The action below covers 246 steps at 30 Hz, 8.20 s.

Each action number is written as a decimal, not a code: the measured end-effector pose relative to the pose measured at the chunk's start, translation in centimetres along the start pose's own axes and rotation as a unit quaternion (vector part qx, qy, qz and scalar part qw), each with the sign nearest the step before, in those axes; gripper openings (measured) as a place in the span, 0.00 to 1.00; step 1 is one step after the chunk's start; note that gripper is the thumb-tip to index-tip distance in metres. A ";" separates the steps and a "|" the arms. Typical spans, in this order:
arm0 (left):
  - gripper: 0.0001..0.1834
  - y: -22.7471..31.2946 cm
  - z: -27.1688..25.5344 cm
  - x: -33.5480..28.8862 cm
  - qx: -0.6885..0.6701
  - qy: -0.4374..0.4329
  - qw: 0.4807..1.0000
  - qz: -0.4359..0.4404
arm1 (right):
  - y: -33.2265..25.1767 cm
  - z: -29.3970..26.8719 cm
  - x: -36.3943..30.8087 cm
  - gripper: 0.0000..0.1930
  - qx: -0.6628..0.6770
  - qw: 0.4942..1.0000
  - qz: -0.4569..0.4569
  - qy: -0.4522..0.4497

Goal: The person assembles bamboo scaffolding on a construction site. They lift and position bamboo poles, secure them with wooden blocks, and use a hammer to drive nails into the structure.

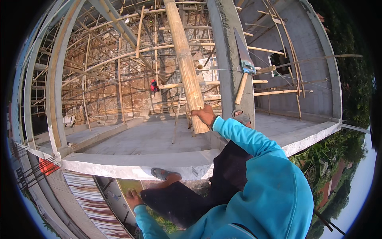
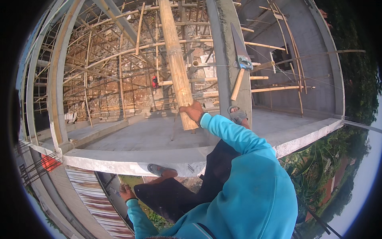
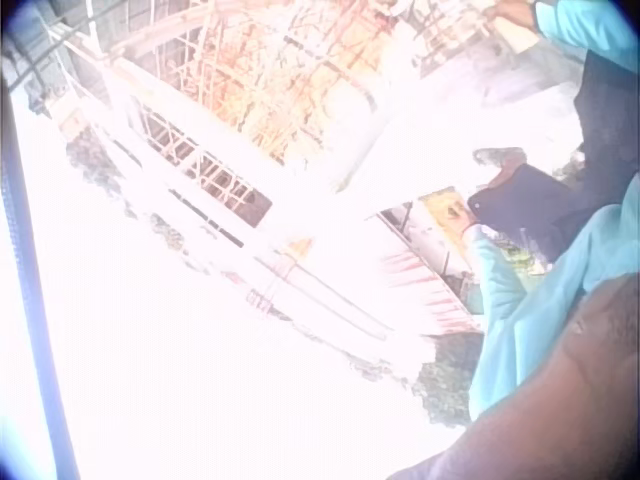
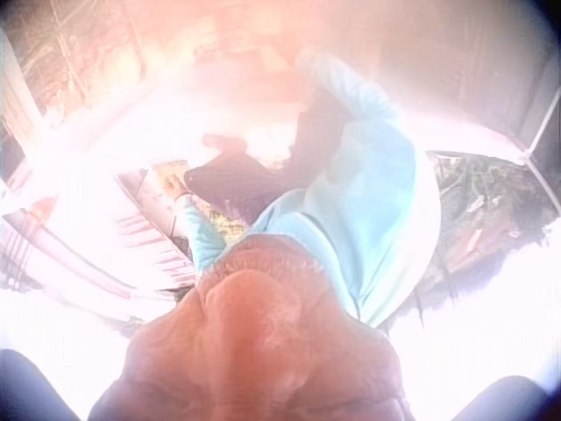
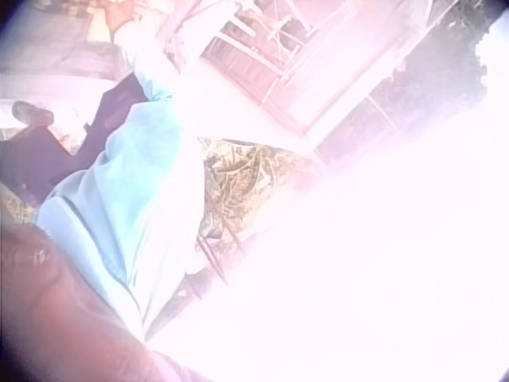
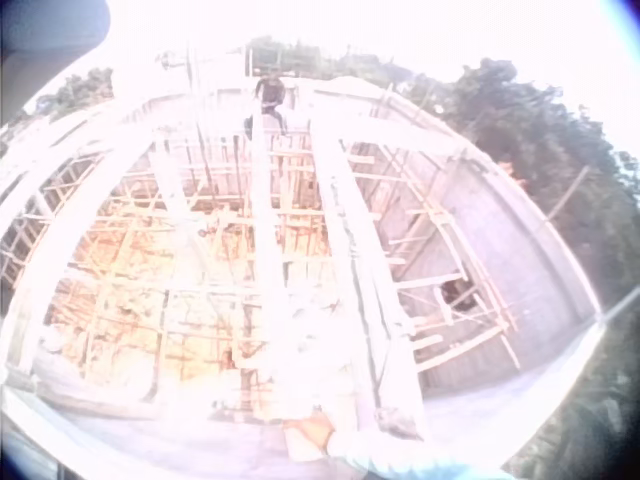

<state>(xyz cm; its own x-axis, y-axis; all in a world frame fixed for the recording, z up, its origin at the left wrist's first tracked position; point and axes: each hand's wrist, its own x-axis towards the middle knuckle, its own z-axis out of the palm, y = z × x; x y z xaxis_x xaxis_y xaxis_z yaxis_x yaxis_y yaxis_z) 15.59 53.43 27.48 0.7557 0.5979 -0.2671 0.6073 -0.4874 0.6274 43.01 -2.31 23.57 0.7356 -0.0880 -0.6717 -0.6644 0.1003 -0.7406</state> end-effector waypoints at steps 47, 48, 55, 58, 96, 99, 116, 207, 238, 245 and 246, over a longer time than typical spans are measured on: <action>0.24 37.3 74.8 6.4 -0.277 -0.540 0.786 -0.116 | 24.1 -44.3 22.7 0.28 -0.543 0.756 -0.128 0.343; 0.24 37.6 74.8 5.9 -0.273 -0.536 0.791 -0.113 | 22.9 -44.9 24.8 0.26 -0.550 0.741 -0.169 0.347; 0.24 38.4 73.2 5.2 -0.274 -0.526 0.801 -0.086 | 17.1 -45.7 34.7 0.18 -0.639 0.716 -0.133 0.248; 0.24 40.3 72.7 3.7 -0.286 -0.534 0.788 -0.113 | 17.9 -46.8 36.2 0.12 -0.707 0.644 -0.170 0.237; 0.29 44.7 81.6 8.9 -0.235 -0.547 0.802 -0.037 | 15.9 -30.0 22.2 0.08 -0.587 0.611 -0.465 0.254; 0.28 43.1 82.5 7.9 -0.186 -0.557 0.808 -0.043 | 15.0 -30.2 24.5 0.08 -0.556 0.593 -0.496 0.305; 0.27 32.7 79.3 4.4 -0.020 -0.667 0.745 -0.024 | 22.2 -23.2 26.8 0.33 0.316 0.937 0.019 -0.150; 0.31 -17.6 13.1 13.3 -0.032 -0.488 0.855 -0.174 | 26.8 38.2 17.1 0.38 0.176 0.965 0.053 -0.185; 0.38 -22.5 16.2 14.9 -0.027 -0.380 0.918 -0.113 | 31.6 42.3 19.2 0.36 0.225 0.959 -0.046 -0.169; 0.37 -22.4 16.7 17.6 -0.039 -0.364 0.927 -0.082 | 38.6 47.2 10.3 0.45 0.243 0.949 -0.014 -0.199; 0.36 -22.1 16.8 18.1 -0.059 -0.356 0.930 -0.070 | 38.7 47.6 9.8 0.43 0.248 0.947 -0.020 -0.204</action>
<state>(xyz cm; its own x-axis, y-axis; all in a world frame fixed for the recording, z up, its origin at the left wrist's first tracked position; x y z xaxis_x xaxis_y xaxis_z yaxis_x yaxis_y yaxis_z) 19.94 64.35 -3.48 0.6672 0.0567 -0.7427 0.7130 -0.3373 0.6148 30.86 47.85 -10.92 0.8154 0.2790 -0.5073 -0.5664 0.5662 -0.5989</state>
